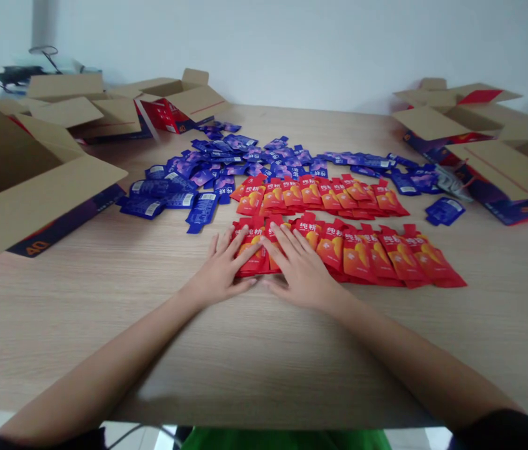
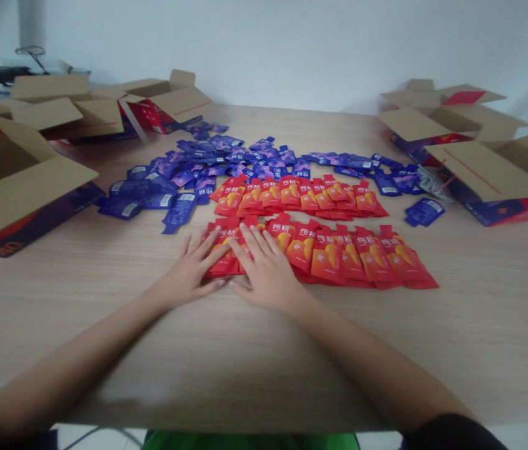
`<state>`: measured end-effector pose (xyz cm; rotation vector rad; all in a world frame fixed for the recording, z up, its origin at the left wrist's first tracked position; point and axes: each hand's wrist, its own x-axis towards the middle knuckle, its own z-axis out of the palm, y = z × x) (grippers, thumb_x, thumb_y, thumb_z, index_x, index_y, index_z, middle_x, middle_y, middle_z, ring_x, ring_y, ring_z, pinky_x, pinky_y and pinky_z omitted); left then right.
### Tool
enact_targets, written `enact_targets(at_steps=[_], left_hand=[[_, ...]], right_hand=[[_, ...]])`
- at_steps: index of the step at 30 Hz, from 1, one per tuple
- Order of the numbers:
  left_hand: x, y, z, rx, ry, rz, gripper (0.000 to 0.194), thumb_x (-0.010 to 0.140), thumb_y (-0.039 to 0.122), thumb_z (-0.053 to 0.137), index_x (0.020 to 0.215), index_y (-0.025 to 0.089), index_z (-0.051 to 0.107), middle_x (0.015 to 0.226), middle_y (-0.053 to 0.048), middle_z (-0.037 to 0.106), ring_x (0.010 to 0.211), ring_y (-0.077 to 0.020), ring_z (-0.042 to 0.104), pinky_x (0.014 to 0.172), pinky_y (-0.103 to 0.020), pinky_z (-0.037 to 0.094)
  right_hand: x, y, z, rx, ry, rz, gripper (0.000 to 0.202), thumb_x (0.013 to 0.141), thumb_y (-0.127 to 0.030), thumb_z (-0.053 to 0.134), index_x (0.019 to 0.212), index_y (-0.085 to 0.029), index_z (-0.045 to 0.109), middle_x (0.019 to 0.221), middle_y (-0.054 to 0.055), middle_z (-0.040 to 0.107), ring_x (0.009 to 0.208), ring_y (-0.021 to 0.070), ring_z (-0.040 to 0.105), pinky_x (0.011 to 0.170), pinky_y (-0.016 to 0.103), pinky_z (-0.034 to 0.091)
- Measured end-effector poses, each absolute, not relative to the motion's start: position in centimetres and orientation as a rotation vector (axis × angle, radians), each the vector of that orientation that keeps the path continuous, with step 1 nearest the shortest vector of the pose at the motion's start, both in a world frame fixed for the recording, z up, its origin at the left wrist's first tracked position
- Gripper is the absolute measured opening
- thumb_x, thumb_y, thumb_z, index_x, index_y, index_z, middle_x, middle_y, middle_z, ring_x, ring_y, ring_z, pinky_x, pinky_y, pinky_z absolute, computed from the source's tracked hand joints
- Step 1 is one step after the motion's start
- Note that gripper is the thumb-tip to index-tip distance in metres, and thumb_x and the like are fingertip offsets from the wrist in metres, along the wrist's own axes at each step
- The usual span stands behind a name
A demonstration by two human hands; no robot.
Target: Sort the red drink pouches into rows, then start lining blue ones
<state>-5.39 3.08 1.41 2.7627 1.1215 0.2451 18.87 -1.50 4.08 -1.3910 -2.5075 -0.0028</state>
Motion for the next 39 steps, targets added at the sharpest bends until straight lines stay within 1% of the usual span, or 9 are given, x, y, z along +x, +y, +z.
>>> enact_targets(at_steps=[3, 6, 8, 12, 15, 17, 23, 28, 39], left_hand=[[-4.1, 2.0, 2.8, 2.792, 1.194, 0.381, 0.081, 0.093, 0.057, 0.054, 0.16, 0.024, 0.024, 0.169, -0.014, 0.001, 0.153, -0.0424, 0.004, 0.119, -0.066, 0.011], [-0.6, 1.3, 4.1, 2.822, 1.124, 0.465, 0.074, 0.097, 0.05, 0.051, 0.16, 0.023, 0.024, 0.169, -0.012, 0.004, 0.154, -0.0383, 0.004, 0.121, -0.059, 0.017], [2.4, 1.1, 4.4, 2.861, 1.082, 0.462, 0.073, 0.098, 0.051, 0.051, 0.16, 0.026, 0.024, 0.169, -0.01, 0.006, 0.154, -0.0388, 0.005, 0.121, -0.06, 0.018], [7.2, 1.0, 3.2, 2.935, 1.093, 0.436, 0.077, 0.094, 0.059, 0.058, 0.159, 0.03, 0.028, 0.167, -0.012, 0.017, 0.151, -0.0458, 0.011, 0.116, -0.07, 0.017], [8.4, 0.7, 2.1, 2.963, 1.094, 0.412, 0.076, 0.091, 0.062, 0.06, 0.157, 0.034, 0.034, 0.166, -0.011, 0.023, 0.149, -0.0501, 0.016, 0.114, -0.071, 0.021], [8.5, 0.5, 1.8, 2.969, 1.103, 0.404, 0.074, 0.091, 0.063, 0.061, 0.155, 0.036, 0.037, 0.165, -0.011, 0.025, 0.147, -0.0519, 0.021, 0.113, -0.071, 0.024], [8.9, 0.7, 1.7, 2.985, 1.16, 0.411, 0.067, 0.091, 0.056, 0.065, 0.152, 0.037, 0.043, 0.163, -0.013, 0.03, 0.143, -0.0512, 0.03, 0.111, -0.07, 0.03], [9.3, 1.1, 1.2, 2.984, 1.167, 0.471, 0.071, 0.091, 0.055, 0.066, 0.154, 0.038, 0.039, 0.164, -0.012, 0.028, 0.144, -0.0501, 0.031, 0.111, -0.069, 0.03], [9.2, 2.3, 1.0, 3.024, 1.129, 0.504, 0.067, 0.091, 0.056, 0.064, 0.152, 0.033, 0.045, 0.161, -0.014, 0.033, 0.142, -0.0498, 0.034, 0.112, -0.066, 0.032]], right_hand=[[21.9, -3.4, 6.0, -1.446, -2.419, -0.116, 0.087, 0.091, -0.052, 0.055, 0.163, -0.023, 0.017, 0.169, 0.009, 0.011, 0.155, 0.0325, 0.007, 0.124, 0.057, 0.018], [25.6, -5.4, 6.1, -1.655, -2.24, -0.2, 0.099, 0.088, -0.053, 0.06, 0.164, -0.022, 0.005, 0.169, 0.012, 0.004, 0.154, 0.0385, 0.007, 0.121, 0.061, 0.022], [27.7, -6.4, 5.0, -1.776, -2.159, -0.229, 0.103, 0.087, -0.056, 0.062, 0.164, -0.02, 0.003, 0.169, 0.014, 0.003, 0.153, 0.0416, 0.009, 0.119, 0.063, 0.024], [30.1, -6.8, 2.4, -1.881, -2.181, -0.267, 0.09, 0.089, -0.061, 0.057, 0.161, -0.02, 0.023, 0.167, 0.017, 0.013, 0.15, 0.0423, 0.02, 0.117, 0.061, 0.024], [30.8, -6.4, 1.6, -1.87, -2.257, -0.272, 0.076, 0.092, -0.062, 0.051, 0.156, -0.024, 0.038, 0.163, 0.017, 0.025, 0.147, 0.0385, 0.029, 0.116, 0.06, 0.025], [31.1, -6.0, 1.5, -1.847, -2.276, -0.277, 0.073, 0.092, -0.063, 0.051, 0.154, -0.026, 0.042, 0.163, 0.017, 0.027, 0.146, 0.0378, 0.03, 0.115, 0.059, 0.026], [31.8, -5.1, 1.4, -1.817, -2.285, -0.236, 0.076, 0.089, -0.064, 0.054, 0.154, -0.026, 0.044, 0.164, 0.014, 0.026, 0.145, 0.0383, 0.031, 0.115, 0.059, 0.025], [32.1, -4.4, 1.0, -1.809, -2.268, -0.238, 0.079, 0.086, -0.065, 0.057, 0.153, -0.025, 0.045, 0.164, 0.014, 0.026, 0.144, 0.04, 0.032, 0.117, 0.059, 0.021], [32.3, -3.6, 0.8, -1.767, -2.23, -0.223, 0.077, 0.086, -0.065, 0.057, 0.152, -0.026, 0.046, 0.164, 0.012, 0.027, 0.145, 0.0376, 0.032, 0.117, 0.059, 0.021]])
